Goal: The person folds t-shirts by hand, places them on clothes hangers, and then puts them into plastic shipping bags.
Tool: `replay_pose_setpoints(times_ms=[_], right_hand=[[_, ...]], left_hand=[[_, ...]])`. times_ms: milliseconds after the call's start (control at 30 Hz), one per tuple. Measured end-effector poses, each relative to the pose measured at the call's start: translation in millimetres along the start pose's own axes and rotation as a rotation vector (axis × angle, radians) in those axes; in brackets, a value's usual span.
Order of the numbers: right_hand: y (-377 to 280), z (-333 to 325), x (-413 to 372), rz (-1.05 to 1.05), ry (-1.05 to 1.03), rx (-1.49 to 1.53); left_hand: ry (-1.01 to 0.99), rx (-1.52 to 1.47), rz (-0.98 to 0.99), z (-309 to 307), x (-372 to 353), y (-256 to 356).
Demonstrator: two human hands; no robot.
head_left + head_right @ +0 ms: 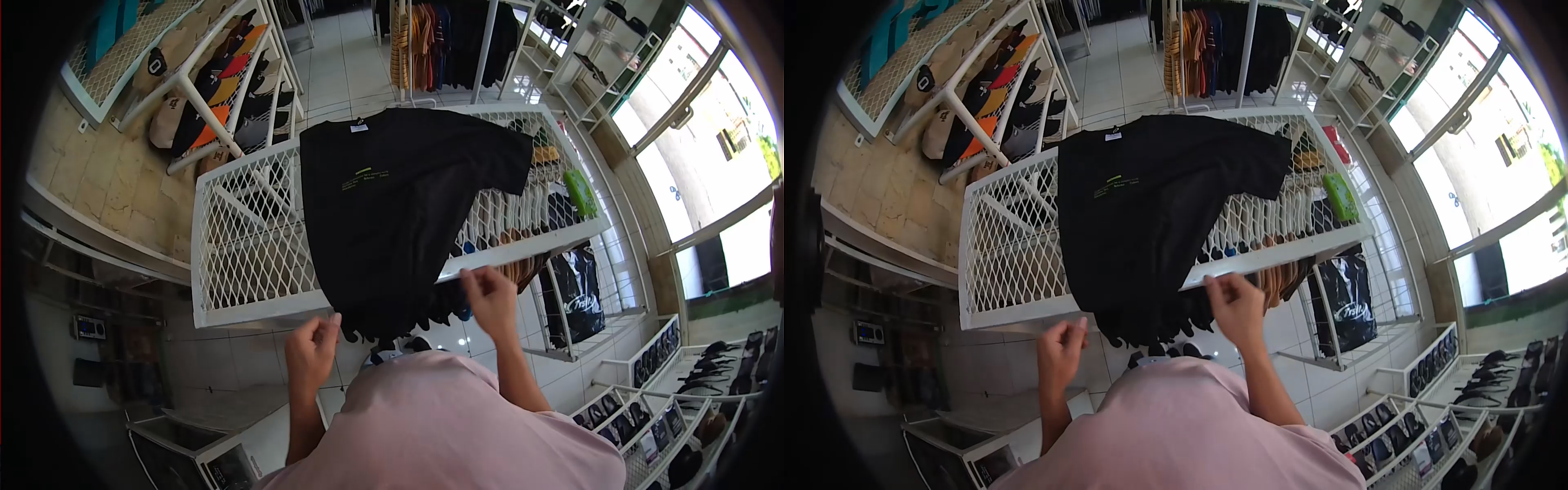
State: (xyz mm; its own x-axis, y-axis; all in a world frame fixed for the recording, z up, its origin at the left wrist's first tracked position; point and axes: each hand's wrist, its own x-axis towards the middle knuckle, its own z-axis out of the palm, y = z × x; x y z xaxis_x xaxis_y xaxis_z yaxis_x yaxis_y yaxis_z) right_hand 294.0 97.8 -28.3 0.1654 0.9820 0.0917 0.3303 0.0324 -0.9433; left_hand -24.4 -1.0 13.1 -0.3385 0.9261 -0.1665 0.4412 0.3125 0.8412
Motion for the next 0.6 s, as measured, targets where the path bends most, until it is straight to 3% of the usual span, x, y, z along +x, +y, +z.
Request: replay_pose_setpoints(times_ms=[67,100,200,500,600], right_hand=[[-9.3,16.2,-21.7,0.009,-0.025,0.022],[-12.2,23.6,-26.5,-0.008,-0.046,0.049],[-20.2,33.9,-29.2,0.024,-0.151,-0.025],[-10.5,44.9,-29.4,0.064,-0.131,0.123],[-5.7,40.0,-29.6,-0.007,-0.147,0.104]], left_hand=[[0.065,0.087,-0.037,13.2,-9.9,-12.8],[0.187,0.047,0.123,28.6,-6.3,-31.3],[0.080,-0.280,0.006,48.3,13.7,-64.2],[0.210,-0.467,0.058,76.3,1.8,-46.4],[0.232,-0.568,0.123,81.0,2.5,-42.9]])
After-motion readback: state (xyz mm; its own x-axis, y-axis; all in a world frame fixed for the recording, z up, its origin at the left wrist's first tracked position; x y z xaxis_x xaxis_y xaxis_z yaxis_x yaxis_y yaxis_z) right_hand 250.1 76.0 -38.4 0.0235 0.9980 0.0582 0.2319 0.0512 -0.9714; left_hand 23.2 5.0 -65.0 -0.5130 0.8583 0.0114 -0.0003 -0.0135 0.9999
